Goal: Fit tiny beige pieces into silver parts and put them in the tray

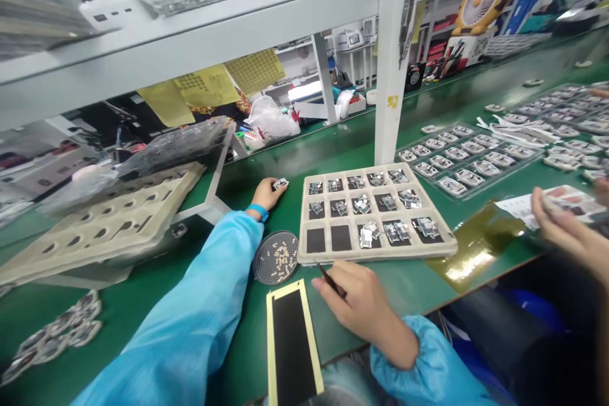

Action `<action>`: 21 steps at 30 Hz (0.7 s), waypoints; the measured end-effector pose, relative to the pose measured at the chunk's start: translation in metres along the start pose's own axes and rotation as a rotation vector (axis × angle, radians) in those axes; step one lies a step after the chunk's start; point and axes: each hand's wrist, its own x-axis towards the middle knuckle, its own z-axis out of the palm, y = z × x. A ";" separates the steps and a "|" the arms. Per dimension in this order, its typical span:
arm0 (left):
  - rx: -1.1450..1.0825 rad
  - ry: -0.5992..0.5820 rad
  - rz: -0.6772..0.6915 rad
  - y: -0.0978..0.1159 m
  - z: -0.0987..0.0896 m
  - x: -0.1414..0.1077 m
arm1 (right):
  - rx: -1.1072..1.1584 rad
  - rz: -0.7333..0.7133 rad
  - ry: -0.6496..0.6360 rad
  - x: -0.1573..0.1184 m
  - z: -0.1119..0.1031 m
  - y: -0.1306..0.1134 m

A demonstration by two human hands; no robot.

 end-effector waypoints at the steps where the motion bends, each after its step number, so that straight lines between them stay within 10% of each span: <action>1: -0.035 -0.006 0.010 0.001 -0.005 -0.008 | -0.004 -0.001 0.002 0.000 0.000 0.000; 10: -0.498 -0.104 0.033 0.048 -0.059 -0.138 | 0.247 0.174 0.098 -0.002 -0.001 0.007; 14: -0.662 -0.233 -0.098 0.058 -0.076 -0.190 | 0.523 0.392 0.067 -0.005 0.001 0.007; 21: -0.695 -0.598 -0.213 0.055 -0.086 -0.235 | 0.467 0.361 -0.027 -0.003 0.013 -0.009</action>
